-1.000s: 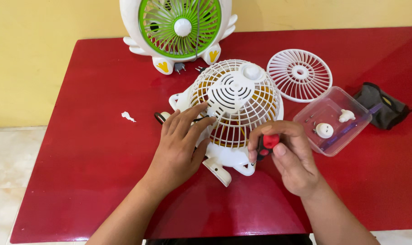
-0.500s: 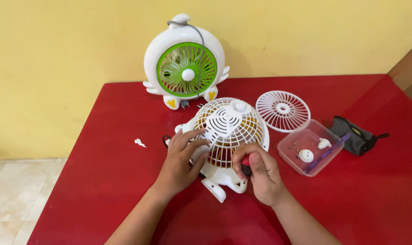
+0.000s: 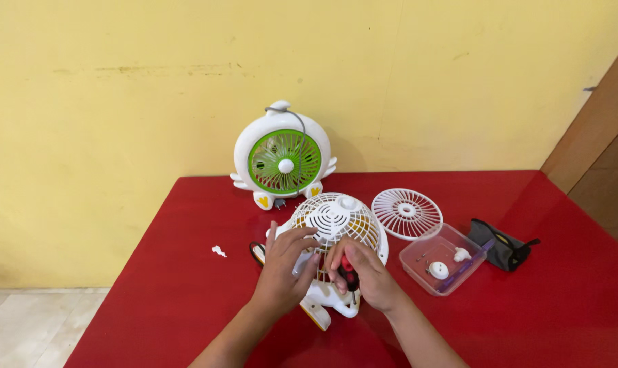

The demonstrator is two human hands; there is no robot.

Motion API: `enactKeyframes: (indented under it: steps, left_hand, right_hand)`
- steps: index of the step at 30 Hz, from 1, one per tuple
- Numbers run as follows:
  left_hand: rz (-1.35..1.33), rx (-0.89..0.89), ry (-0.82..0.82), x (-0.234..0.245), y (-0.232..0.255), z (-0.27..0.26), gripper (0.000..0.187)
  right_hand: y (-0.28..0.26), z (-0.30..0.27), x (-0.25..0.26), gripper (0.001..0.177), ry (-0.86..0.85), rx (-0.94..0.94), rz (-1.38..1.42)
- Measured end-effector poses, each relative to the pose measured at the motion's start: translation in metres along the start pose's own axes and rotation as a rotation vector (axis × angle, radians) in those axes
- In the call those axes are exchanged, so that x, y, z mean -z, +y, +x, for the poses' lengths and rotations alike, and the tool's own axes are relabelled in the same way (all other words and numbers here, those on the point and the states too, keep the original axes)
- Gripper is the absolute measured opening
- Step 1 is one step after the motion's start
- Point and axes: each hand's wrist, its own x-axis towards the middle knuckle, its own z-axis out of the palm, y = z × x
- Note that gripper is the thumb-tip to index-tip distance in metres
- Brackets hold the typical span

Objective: The person uses a screwdriver to remove screws from the front grille of a small electric fan. They then detach the grille and set it aside, exposing the fan blades and internal components.

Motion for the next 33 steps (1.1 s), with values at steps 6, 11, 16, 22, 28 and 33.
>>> enactKeyframes:
  steps: [6,11,16,22,28,33]
  left_hand:
    - [-0.662,0.321,0.038,-0.023,0.014,0.017,0.027]
    - [-0.743,0.555,-0.049,-0.043,0.019,0.004,0.044]
    - [-0.764,0.361,-0.091,-0.049,0.013,-0.015,0.054]
    - [-0.682,0.279,-0.153,-0.048,0.016,-0.023,0.072]
    - [-0.56,0.174,-0.055,-0.041,0.023,-0.02,0.071]
    - [-0.28,0.09,0.144,-0.047,0.023,-0.026,0.071]
  right_hand:
    - [0.011,0.013,0.013,0.053,-0.025,-0.119,0.047]
    - [0.025,0.017,0.013,0.055,0.024,-0.115,0.083]
    - [0.019,0.005,0.013,0.052,0.041,-0.128,0.121]
    - [0.013,-0.001,0.011,0.05,0.066,0.057,0.034]
    - [0.008,-0.006,0.009,0.045,0.152,0.123,-0.128]
    - [0.001,-0.008,0.0,0.056,0.196,0.159,-0.384]
